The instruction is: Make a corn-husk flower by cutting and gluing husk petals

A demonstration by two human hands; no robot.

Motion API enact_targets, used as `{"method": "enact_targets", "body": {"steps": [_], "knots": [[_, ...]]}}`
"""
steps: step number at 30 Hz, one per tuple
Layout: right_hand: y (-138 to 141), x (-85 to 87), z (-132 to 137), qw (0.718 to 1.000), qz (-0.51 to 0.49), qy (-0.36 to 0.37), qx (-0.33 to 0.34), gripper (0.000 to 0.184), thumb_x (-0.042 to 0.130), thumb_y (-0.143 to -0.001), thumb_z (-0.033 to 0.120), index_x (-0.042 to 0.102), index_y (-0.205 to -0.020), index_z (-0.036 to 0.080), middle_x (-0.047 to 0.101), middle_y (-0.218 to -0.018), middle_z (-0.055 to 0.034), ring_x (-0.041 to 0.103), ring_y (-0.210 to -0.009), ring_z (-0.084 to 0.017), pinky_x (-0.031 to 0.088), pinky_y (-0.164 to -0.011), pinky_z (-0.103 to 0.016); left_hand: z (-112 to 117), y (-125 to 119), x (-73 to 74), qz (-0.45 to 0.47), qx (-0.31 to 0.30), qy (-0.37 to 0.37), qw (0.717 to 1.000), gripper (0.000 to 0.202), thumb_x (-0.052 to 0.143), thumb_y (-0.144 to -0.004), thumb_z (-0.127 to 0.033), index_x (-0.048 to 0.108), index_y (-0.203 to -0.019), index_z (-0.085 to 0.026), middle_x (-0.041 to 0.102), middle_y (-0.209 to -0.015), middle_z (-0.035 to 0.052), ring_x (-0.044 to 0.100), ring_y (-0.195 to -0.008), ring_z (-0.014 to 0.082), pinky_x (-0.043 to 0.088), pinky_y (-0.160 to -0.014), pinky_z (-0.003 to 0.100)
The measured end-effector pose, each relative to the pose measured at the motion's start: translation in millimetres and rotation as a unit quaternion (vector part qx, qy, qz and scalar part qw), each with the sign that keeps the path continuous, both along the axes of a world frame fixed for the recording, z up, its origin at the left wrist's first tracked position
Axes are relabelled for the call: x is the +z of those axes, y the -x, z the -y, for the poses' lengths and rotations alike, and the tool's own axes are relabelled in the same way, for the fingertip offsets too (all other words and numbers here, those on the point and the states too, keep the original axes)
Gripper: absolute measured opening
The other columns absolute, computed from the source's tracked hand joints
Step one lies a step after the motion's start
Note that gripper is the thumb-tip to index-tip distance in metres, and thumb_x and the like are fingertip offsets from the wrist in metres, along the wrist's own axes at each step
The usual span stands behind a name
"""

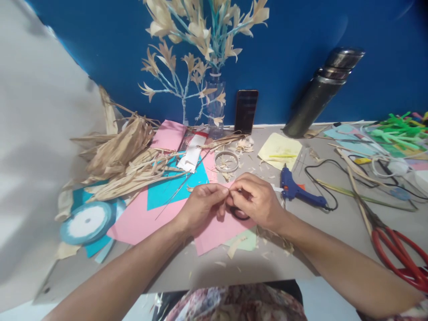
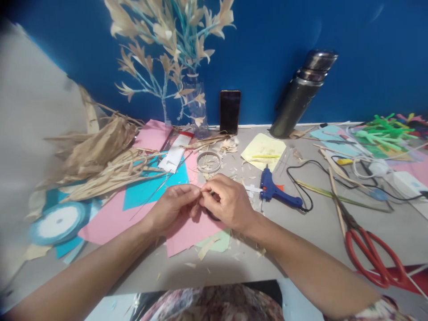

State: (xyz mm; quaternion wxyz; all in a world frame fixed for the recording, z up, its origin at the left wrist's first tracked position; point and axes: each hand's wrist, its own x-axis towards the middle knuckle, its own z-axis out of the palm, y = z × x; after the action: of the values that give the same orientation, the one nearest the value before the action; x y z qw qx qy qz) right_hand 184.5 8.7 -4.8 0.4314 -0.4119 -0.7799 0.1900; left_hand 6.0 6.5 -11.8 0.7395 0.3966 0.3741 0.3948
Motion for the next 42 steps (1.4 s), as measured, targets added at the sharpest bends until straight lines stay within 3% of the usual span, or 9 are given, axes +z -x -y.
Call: {"method": "enact_targets", "body": {"steps": [7,18,25,27,30,33,38,42], "knots": [[1.3,-1.3,1.8,0.999,0.025,-0.014,-0.017,0.014,0.057,-0.081,0.01,0.063,-0.072,0.019,0.064,-0.075,-0.0013,0.056,-0.064,-0.012,0.041,-0.06,-0.024,0.3,-1.6,0.6,-0.019,0.027,0.005,0.999,0.023,0.076,-0.078,-0.029,0.068,-0.067,-0.012,0.069,-0.063,0.0049,0.05,-0.041,0.0072,0.043,-0.044,0.021],[5.0,3.4,3.0,0.997,0.017,0.041,-0.066,0.014,0.055,-0.071,0.007,0.055,-0.066,0.019,0.056,-0.068,0.002,0.048,-0.059,-0.011,0.036,-0.058,-0.025,2.8,-2.8,1.4,-0.006,0.007,0.033,0.999,0.011,0.066,-0.074,-0.02,0.061,-0.065,-0.015,0.06,-0.051,-0.0008,0.047,-0.036,0.0094,0.041,-0.039,0.023],[3.8,4.6,1.4,0.995,-0.002,0.061,-0.075,0.013,0.056,-0.073,0.009,0.056,-0.065,0.02,0.057,-0.066,0.0012,0.05,-0.059,-0.012,0.037,-0.058,-0.026,1.1,-0.7,4.8,-0.02,0.01,0.029,0.999,0.013,0.063,-0.075,-0.02,0.06,-0.063,-0.015,0.058,-0.05,-0.0003,0.044,-0.036,0.0085,0.04,-0.039,0.022],[1.8,5.8,-0.2,0.992,-0.03,0.102,-0.068,0.011,0.058,-0.075,0.012,0.059,-0.066,0.019,0.059,-0.066,0.0007,0.052,-0.059,-0.012,0.039,-0.058,-0.026,0.3,-1.2,8.4,-0.02,0.01,0.025,0.999,0.017,0.064,-0.077,-0.022,0.06,-0.062,-0.014,0.057,-0.05,-0.0003,0.044,-0.036,0.0081,0.039,-0.039,0.022],[-2.4,5.7,-4.6,0.961,-0.132,0.242,-0.04,0.006,0.061,-0.082,0.023,0.066,-0.081,0.019,0.063,-0.069,0.0002,0.057,-0.059,-0.014,0.044,-0.055,-0.025,-0.3,-1.7,12.6,-0.006,0.015,0.017,1.0,0.017,0.065,-0.078,-0.023,0.061,-0.064,-0.014,0.057,-0.051,-0.0006,0.044,-0.037,0.0077,0.039,-0.04,0.021],[-5.7,3.3,-8.8,0.912,-0.22,0.346,0.004,0.019,0.067,-0.084,0.033,0.07,-0.095,0.018,0.067,-0.076,-0.0012,0.061,-0.061,-0.014,0.047,-0.054,-0.024,-0.1,-1.4,12.2,0.005,0.026,0.012,1.0,0.018,0.07,-0.079,-0.027,0.064,-0.07,-0.013,0.061,-0.057,0.0003,0.046,-0.039,0.0075,0.041,-0.041,0.021],[-4.0,1.2,-7.1,0.867,-0.262,0.412,0.095,0.028,0.076,-0.079,0.039,0.071,-0.095,0.016,0.071,-0.078,-0.0033,0.064,-0.067,-0.014,0.052,-0.062,-0.026,1.0,-1.1,6.6,-0.005,0.022,0.001,1.0,0.024,0.072,-0.081,-0.033,0.066,-0.071,-0.012,0.064,-0.058,0.0022,0.05,-0.043,0.008,0.043,-0.045,0.022],[-1.2,2.9,-4.2,0.865,-0.269,0.414,0.085,0.034,0.082,-0.073,0.046,0.071,-0.083,0.015,0.069,-0.069,-0.0021,0.06,-0.06,-0.012,0.049,-0.058,-0.025,2.3,-1.8,5.8,-0.019,0.015,0.007,1.0,0.02,0.073,-0.079,-0.028,0.065,-0.07,-0.013,0.064,-0.058,0.0016,0.05,-0.041,0.0082,0.043,-0.044,0.021]]}}
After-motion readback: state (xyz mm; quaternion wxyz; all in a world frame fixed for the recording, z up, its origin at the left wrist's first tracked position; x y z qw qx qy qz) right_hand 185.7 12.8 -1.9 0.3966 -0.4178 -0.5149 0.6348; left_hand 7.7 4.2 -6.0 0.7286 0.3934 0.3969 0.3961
